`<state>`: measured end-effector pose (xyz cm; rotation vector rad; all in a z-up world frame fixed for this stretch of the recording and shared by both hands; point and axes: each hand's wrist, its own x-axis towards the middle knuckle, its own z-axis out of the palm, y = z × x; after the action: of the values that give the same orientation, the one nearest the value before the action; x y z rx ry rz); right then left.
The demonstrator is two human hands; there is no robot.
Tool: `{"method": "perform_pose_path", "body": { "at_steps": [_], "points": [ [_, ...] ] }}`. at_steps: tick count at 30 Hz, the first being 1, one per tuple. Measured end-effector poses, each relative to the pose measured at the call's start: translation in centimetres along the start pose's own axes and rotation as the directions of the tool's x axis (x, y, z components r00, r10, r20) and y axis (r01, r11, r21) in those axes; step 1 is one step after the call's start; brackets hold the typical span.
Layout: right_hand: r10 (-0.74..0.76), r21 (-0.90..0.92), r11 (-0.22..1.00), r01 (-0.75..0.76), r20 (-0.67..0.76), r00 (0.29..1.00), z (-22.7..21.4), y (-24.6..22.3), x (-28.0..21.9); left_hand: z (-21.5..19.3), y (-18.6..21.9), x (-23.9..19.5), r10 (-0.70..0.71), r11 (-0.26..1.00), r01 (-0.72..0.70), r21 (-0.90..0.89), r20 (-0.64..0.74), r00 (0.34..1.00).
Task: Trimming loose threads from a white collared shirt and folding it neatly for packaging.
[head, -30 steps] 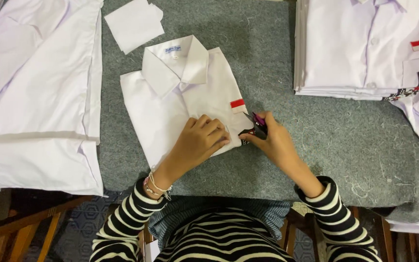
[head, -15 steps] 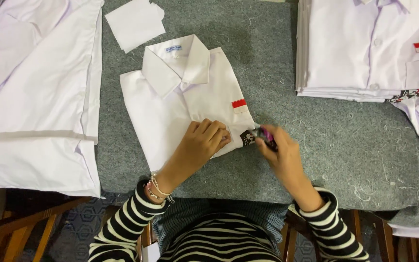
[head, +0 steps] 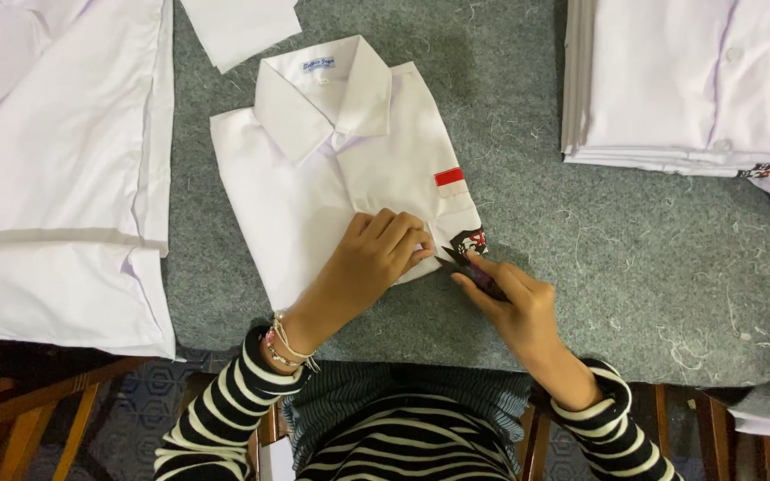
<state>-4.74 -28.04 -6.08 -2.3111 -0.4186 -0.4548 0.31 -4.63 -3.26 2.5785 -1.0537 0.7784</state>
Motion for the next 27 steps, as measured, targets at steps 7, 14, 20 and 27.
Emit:
{"method": "perform_pose_path", "body": {
  "at_steps": [7, 14, 20, 27],
  "points": [
    [0.005, 0.007, 1.000, -0.005, 0.018, 1.000, -0.3, -1.2, 0.6, 0.0, 0.0, -0.1, 0.015, 1.000, -0.014, 0.026, -0.015, 1.000],
    [-0.026, 0.031, 0.999, 0.025, 0.026, 0.999, -0.4, -2.0, 1.3, 0.3, -0.1, -0.1, 0.018, 1.000, -0.018, 0.016, -0.012, 1.000],
    [-0.049, 0.008, 0.999, 0.049, 0.031, 0.998, -0.3, -1.9, 1.2, 0.3, -0.2, 0.0, 0.032, 0.999, -0.030, 0.041, -0.027, 0.999],
    [-0.053, -0.003, 0.999, 0.053, 0.034, 0.998, -0.2, -1.4, 0.8, 0.4, -0.2, 0.0, 0.032, 0.999, -0.031, 0.027, -0.047, 0.998]
  ]
}}
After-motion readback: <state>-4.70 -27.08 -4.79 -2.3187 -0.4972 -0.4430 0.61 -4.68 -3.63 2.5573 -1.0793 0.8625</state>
